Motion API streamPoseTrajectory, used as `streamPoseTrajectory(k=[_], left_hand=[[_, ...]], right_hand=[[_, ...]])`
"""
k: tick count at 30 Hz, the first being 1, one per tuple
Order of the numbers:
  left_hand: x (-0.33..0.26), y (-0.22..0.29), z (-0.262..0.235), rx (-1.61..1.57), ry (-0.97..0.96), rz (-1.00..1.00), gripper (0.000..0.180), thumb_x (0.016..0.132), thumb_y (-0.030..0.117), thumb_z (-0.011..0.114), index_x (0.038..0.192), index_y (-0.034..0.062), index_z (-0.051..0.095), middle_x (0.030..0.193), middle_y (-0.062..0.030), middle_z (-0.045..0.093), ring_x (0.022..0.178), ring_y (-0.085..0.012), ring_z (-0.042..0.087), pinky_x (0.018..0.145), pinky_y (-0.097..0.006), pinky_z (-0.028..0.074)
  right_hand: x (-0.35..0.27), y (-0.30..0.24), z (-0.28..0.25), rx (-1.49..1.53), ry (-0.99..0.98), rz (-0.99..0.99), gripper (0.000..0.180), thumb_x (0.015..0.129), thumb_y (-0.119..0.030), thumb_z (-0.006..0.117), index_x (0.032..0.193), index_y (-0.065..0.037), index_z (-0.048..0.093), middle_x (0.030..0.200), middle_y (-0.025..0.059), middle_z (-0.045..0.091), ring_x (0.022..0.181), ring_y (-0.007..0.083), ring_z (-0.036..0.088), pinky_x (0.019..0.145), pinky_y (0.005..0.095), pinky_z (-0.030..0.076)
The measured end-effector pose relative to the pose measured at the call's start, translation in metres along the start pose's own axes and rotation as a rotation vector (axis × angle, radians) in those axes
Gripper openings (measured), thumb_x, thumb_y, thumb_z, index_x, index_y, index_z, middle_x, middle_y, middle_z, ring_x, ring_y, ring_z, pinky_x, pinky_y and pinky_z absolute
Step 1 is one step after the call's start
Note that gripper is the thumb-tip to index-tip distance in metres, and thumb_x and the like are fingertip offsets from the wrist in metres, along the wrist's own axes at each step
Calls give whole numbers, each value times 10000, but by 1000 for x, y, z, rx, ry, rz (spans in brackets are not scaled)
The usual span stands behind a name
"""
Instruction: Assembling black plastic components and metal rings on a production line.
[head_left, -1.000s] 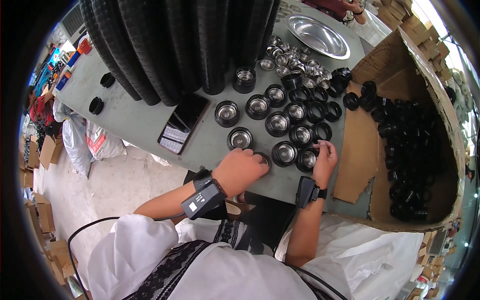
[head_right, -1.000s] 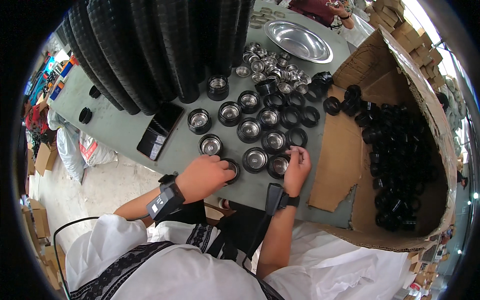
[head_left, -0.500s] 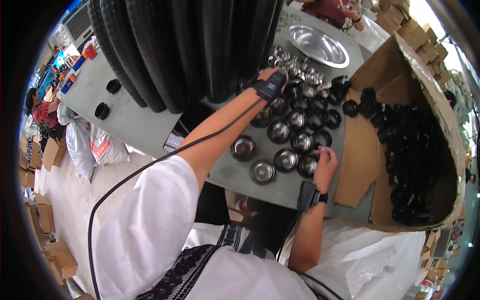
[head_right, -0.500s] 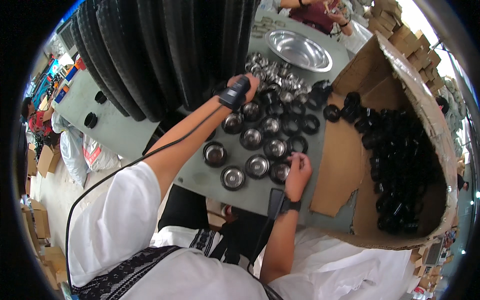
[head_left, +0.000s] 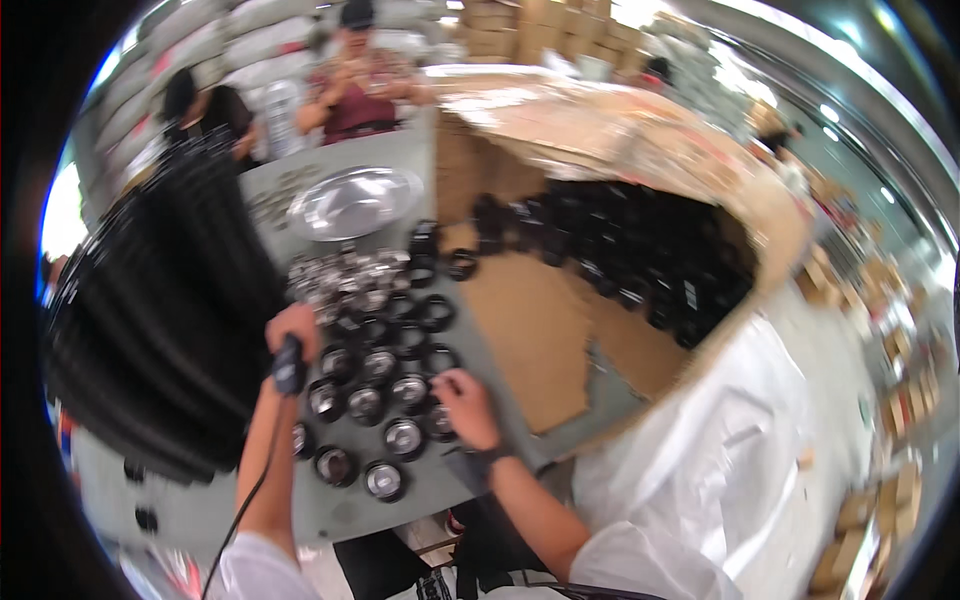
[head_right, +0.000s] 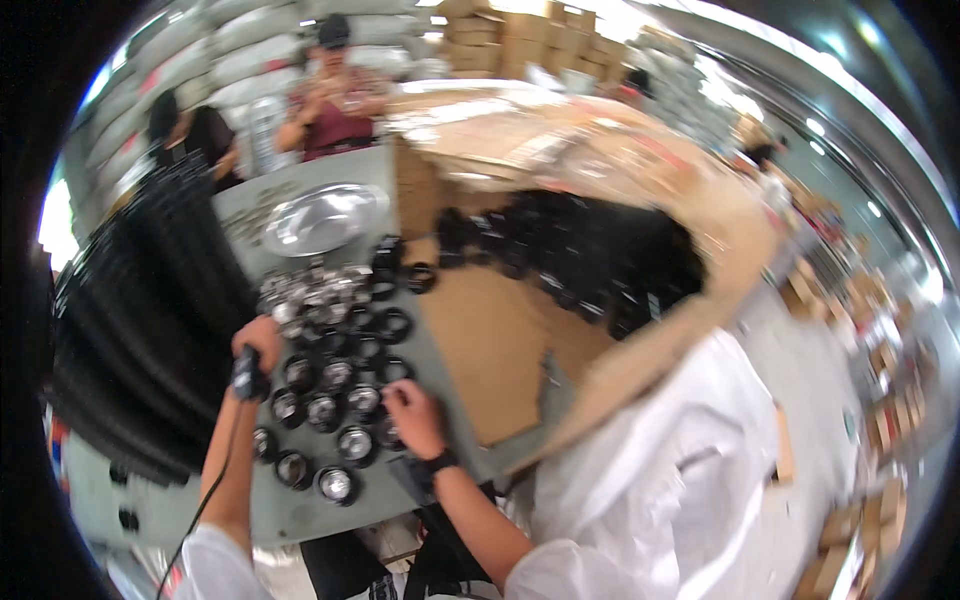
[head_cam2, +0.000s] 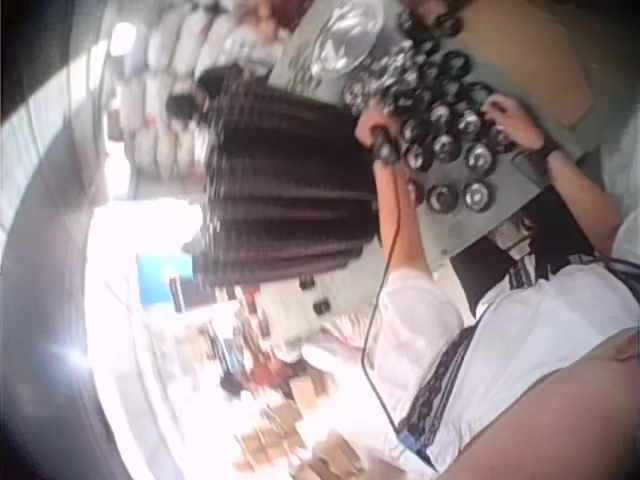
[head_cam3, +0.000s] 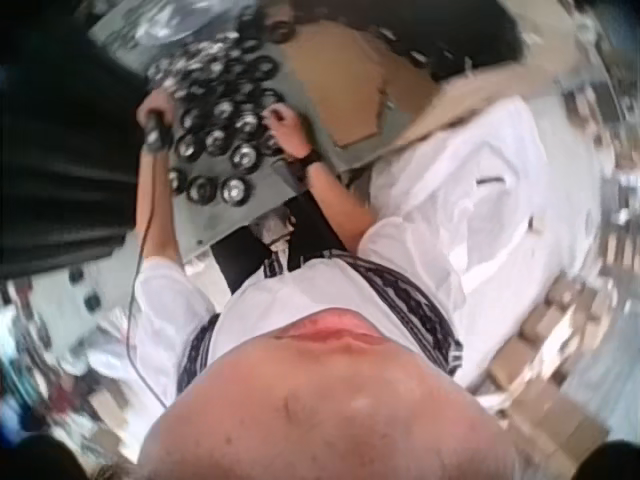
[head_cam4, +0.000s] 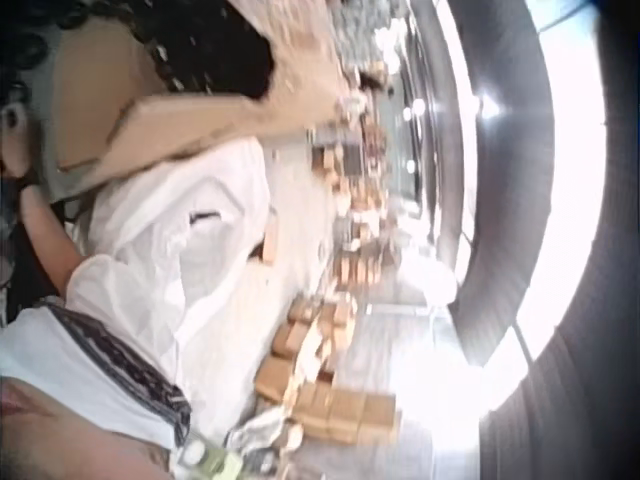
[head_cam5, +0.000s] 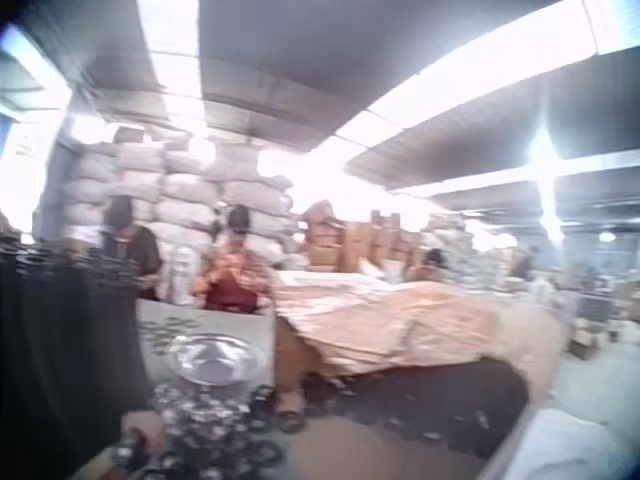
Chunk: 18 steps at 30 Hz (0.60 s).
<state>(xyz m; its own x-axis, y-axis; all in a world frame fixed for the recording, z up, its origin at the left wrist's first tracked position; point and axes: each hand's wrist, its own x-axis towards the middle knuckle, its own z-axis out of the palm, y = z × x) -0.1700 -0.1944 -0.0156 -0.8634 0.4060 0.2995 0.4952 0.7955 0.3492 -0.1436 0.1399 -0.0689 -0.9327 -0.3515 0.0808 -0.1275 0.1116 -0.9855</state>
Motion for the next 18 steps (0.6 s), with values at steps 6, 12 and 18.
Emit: streamPoseTrajectory(k=[6,12,18], left_hand=[[20,128,2,164,269,-406,88,763,68,610,845,40,594,835,-146,553,790,-352,563,678,-411,460],[55,169,45,28,84,-265,107,727,70,599,812,4,603,880,-175,551,856,-359,549,747,-426,458],[77,163,91,180,16,-191,141,755,148,573,840,50,629,902,-138,578,881,-318,573,744,-420,463]], right_hand=[[9,9,4,324,195,-51,135,896,-139,534,918,-15,582,764,42,611,746,108,581,703,252,464],[3,-16,-23,215,478,-25,184,879,-168,468,751,-51,527,700,46,548,679,152,527,671,305,425],[16,12,-25,847,643,58,205,888,-243,500,867,-39,522,725,62,520,693,153,507,678,290,398]])
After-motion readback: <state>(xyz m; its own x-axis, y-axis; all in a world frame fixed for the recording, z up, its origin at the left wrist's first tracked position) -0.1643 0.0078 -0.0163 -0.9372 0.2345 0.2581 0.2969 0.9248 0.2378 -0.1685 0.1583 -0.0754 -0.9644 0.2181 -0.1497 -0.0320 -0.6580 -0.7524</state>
